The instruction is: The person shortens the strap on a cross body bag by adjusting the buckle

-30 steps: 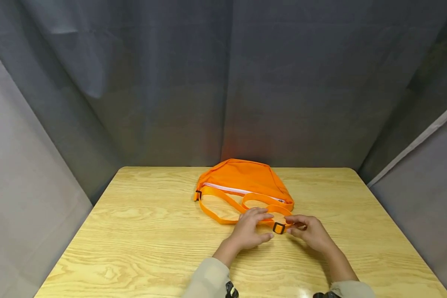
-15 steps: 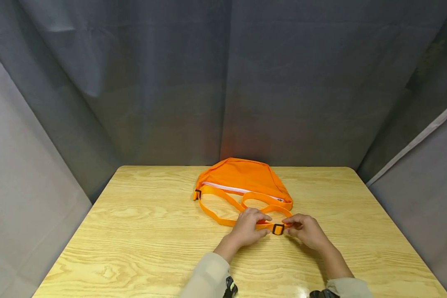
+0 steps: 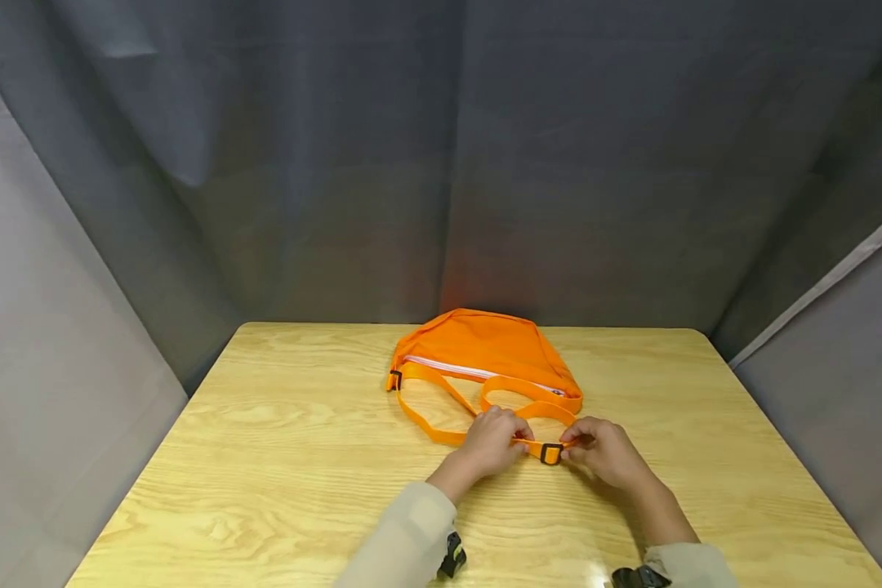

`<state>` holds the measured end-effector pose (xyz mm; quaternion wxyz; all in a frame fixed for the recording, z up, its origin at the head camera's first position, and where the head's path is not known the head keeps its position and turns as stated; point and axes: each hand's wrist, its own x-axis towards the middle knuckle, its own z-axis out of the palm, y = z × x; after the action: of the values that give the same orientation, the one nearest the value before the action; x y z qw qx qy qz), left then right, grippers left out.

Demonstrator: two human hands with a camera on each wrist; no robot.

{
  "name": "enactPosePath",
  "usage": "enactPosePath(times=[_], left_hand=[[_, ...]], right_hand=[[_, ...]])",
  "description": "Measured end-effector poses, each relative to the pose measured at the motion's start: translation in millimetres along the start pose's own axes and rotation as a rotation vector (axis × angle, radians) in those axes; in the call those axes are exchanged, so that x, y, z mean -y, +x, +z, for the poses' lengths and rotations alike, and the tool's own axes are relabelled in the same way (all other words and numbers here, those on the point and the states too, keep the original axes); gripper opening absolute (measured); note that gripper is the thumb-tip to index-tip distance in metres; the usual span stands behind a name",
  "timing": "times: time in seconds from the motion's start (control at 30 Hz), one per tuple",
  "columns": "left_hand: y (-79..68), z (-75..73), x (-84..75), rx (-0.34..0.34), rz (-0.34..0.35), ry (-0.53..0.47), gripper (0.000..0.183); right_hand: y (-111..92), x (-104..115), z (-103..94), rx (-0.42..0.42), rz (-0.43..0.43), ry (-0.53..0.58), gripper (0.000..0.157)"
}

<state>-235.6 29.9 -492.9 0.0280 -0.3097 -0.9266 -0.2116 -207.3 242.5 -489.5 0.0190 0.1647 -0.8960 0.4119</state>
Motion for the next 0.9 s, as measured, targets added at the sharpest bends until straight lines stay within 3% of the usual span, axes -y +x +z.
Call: enactPosePath(times=[0.2,0.47,0.73,0.9], left_hand=[[1.4,-1.2,-2.5,-0.022,-0.069,-0.079,0.005],[-11.2,-8.5,-5.6,-0.065,-0.088,-0.119,0.005],[-26.6,-24.1,-10.6,-0.126,-0.044,-0.103,0.008],[-35.9,-32.8,-11.0,-0.129,-0.025,-0.122,0.008]], right_hand=[[-0.8,1.5,-3.1,-0.027,-0.012,-0.012,0.012],[-6.7,10.7,-1.1,-0.048,0.056,-0.007,0.013],[-15.7,30.6,4.9,-0.065,0.083,-0.037,0.016],[-24.6,43.3,9.2,-0.079,0.114,-0.086,0.014]])
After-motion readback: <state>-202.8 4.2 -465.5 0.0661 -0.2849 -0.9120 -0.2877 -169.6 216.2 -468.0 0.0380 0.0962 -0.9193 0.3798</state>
